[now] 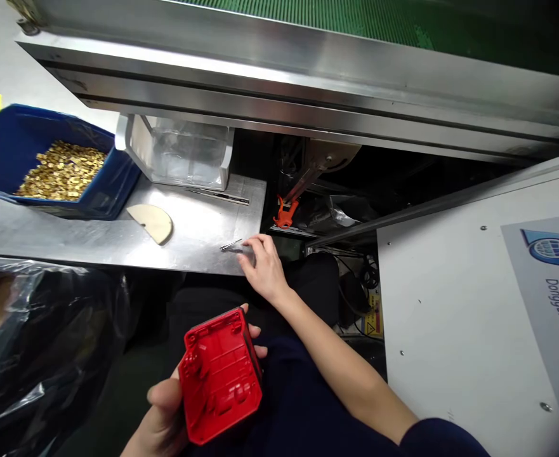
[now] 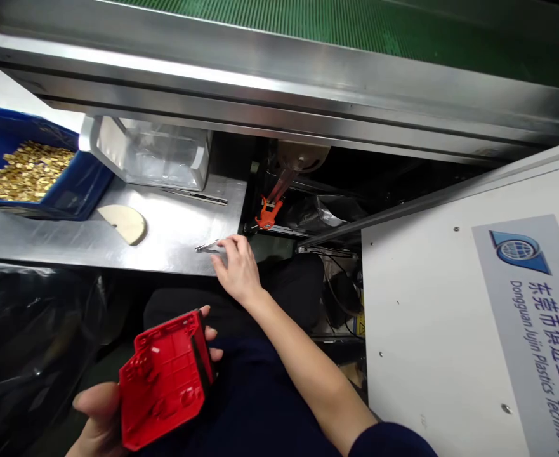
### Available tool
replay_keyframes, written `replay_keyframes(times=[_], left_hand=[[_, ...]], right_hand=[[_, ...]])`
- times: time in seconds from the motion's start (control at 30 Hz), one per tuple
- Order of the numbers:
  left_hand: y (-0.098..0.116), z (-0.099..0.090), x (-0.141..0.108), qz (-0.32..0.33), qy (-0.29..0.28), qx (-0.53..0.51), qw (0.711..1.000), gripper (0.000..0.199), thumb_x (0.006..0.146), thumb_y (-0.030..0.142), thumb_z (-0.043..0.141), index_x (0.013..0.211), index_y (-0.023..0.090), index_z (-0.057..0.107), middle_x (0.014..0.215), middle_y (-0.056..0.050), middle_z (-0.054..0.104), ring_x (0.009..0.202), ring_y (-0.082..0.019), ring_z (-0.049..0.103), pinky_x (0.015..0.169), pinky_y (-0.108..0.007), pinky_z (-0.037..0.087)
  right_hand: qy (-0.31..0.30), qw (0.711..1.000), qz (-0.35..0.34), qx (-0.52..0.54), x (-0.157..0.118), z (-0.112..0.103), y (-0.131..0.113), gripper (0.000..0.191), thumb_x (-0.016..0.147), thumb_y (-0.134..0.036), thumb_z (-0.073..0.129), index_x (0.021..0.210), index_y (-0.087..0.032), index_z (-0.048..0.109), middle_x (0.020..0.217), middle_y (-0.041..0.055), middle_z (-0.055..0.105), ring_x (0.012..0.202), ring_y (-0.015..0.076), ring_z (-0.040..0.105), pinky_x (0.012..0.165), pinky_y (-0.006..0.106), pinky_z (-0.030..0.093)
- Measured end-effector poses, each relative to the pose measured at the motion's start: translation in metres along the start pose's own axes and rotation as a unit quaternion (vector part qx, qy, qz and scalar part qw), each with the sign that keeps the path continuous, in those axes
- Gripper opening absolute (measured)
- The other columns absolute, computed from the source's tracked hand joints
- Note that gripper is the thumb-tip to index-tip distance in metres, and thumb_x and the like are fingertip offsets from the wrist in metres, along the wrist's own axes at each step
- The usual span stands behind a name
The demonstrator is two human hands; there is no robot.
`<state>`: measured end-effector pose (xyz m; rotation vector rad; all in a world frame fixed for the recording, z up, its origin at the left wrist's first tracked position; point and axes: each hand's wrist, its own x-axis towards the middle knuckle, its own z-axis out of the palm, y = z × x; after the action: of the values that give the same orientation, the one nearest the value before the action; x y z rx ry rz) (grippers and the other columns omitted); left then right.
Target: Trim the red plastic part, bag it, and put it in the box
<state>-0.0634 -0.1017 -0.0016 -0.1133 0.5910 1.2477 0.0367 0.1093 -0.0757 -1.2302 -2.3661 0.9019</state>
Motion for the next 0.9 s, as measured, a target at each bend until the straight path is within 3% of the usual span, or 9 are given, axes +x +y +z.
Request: replay_keyframes(times=[0.13,0.27,0.4,0.5,0.63,0.7,0.8,0.9], left_hand=[[-0.001,0.001,0.004,-0.003,0.02,-0.003,1.0,0.102,0.057,0.085,0.075,0.142,0.03,0.062,0.149,-0.012,0.061,0.134,-0.042,0.058,0.106,-0.05,0.054],[-0.007,-0.011,0.02,0.002,0.128,0.035,0.991,0.082,0.075,0.082,0.063,0.131,0.023,0.07,0.138,-0.011,0.07,0.131,-0.038,0.061,0.107,-0.044,0.054],[-0.008,-0.009,0.04,0.014,0.195,0.071,0.978,0.069,0.085,0.07,0.065,0.13,0.018,0.069,0.119,-0.011,0.079,0.119,-0.034,0.069,0.107,-0.041,0.054],[-0.001,0.006,0.05,0.01,0.201,0.071,0.977,0.065,0.088,0.065,0.066,0.129,0.015,0.07,0.115,-0.012,0.08,0.116,-0.034,0.071,0.105,-0.042,0.055],[0.011,0.023,0.052,-0.006,0.192,0.039,0.981,0.065,0.09,0.069,0.059,0.121,0.015,0.075,0.114,-0.014,0.08,0.118,-0.037,0.07,0.106,-0.047,0.054],[0.014,0.026,0.051,-0.016,0.175,0.026,0.984,0.062,0.091,0.069,0.058,0.113,0.015,0.079,0.112,-0.014,0.081,0.119,-0.038,0.069,0.109,-0.048,0.052],[0.014,0.025,0.048,-0.015,0.149,-0.017,0.989,0.059,0.092,0.068,0.056,0.109,0.017,0.081,0.113,-0.012,0.081,0.118,-0.036,0.07,0.11,-0.047,0.051],[0.01,0.023,0.047,-0.004,0.118,-0.079,0.99,0.067,0.092,0.072,0.05,0.125,0.02,0.076,0.12,-0.012,0.079,0.114,-0.031,0.073,0.104,-0.042,0.056]], right_hand=[[0.038,0.997,0.018,0.068,-0.042,-0.039,-0.005,0.021,0.104,-0.026,0.046,0.11,-0.018,0.065,0.113,0.0087,0.062,0.105,0.0174,0.063,0.09,0.029,0.054],[0.075,0.99,-0.039,0.111,-0.089,-0.077,-0.028,0.024,0.103,-0.038,0.052,0.1,-0.021,0.069,0.107,0.0076,0.065,0.104,0.0206,0.063,0.091,0.037,0.052],[-0.065,0.98,-0.19,0.014,-0.116,-0.083,-0.049,0.028,0.099,-0.048,0.064,0.111,-0.022,0.067,0.115,0.005,0.071,0.109,0.0202,0.063,0.1,0.039,0.045],[-0.128,0.971,-0.199,-0.024,-0.118,-0.076,-0.053,0.02,0.101,-0.037,0.063,0.113,-0.021,0.064,0.111,0.0015,0.074,0.103,0.0172,0.065,0.099,0.037,0.043],[-0.105,0.984,-0.131,0.061,-0.11,-0.079,-0.049,0.008,0.103,-0.028,0.06,0.106,-0.024,0.066,0.104,-0.0031,0.077,0.097,0.012,0.068,0.095,0.032,0.042],[-0.092,0.983,-0.131,0.087,-0.108,-0.087,-0.048,0.008,0.103,-0.029,0.061,0.106,-0.024,0.067,0.103,-0.0047,0.077,0.095,0.0099,0.068,0.097,0.032,0.041],[-0.059,0.976,-0.207,0.012,-0.111,-0.096,-0.052,0.011,0.102,-0.026,0.06,0.109,-0.025,0.068,0.104,-0.0051,0.076,0.099,0.0121,0.065,0.109,0.038,0.035],[-0.026,0.951,-0.297,-0.081,-0.118,-0.099,-0.063,0.018,0.103,-0.021,0.054,0.106,-0.024,0.071,0.12,-0.0043,0.073,0.115,0.0144,0.058,0.118,0.041,0.029]])
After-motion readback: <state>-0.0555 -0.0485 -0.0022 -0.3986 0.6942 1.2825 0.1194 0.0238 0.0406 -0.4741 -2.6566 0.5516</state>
